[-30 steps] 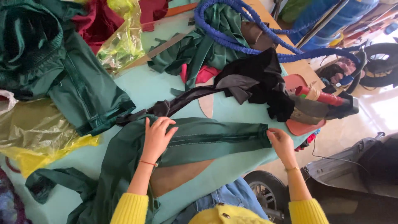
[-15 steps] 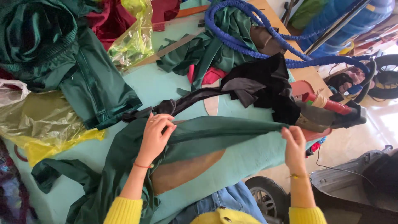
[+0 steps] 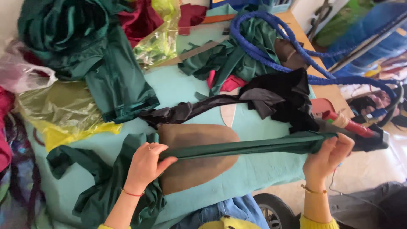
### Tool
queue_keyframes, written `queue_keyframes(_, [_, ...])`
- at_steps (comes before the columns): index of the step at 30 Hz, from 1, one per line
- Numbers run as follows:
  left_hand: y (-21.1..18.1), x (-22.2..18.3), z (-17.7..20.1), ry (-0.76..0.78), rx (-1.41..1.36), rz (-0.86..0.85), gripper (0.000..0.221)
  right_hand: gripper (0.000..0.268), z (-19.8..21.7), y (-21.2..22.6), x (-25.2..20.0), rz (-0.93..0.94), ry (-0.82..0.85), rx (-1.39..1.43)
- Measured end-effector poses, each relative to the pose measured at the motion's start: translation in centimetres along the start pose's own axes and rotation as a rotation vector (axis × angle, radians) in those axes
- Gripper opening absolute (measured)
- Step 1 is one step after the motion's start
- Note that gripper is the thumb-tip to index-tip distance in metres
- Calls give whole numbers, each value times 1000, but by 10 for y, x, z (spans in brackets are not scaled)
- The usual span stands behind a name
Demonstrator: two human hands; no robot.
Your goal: Ironing and arranging fabric pieces on a work table in a sewing factory
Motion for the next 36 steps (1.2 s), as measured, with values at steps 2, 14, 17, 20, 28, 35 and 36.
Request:
queue_keyframes(2, [-39, 9, 37, -126, 201, -219, 38, 27, -9, 34, -3, 229, 5, -209])
queue_keyframes(14, [30, -110, 63, -179, -594, 669, 31, 22, -70, 95, -40, 401, 63, -12])
queue_keyframes(17, [17, -153, 128, -788, -279, 451, 25, 27, -66, 80, -58, 320, 70, 69])
queue_keyframes(20, [5, -144, 157, -631, 214, 267, 26, 24, -60, 69, -72, 233, 76, 23])
queue_keyframes(28, [109, -77, 12, -38, 549, 279, 35, 15, -126, -114, -102, -317, 555, -615])
queue_keyframes(35, [142, -78, -60, 19, 770, 122, 42, 21, -139, -171, -119, -394, 667, -760])
queue_keyframes(36, [143, -83, -64, 27, 767, 118, 42, 21, -136, -167, -122, -403, 666, -764])
Point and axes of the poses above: each hand's wrist, its own x-axis towards the middle knuckle, its own z-axis out of the back of the hand, y = z × x, the point moved 10 cm from there along x, towards the middle knuckle, and after that the axes turned 6 degrees about x, right-handed, at the moved point
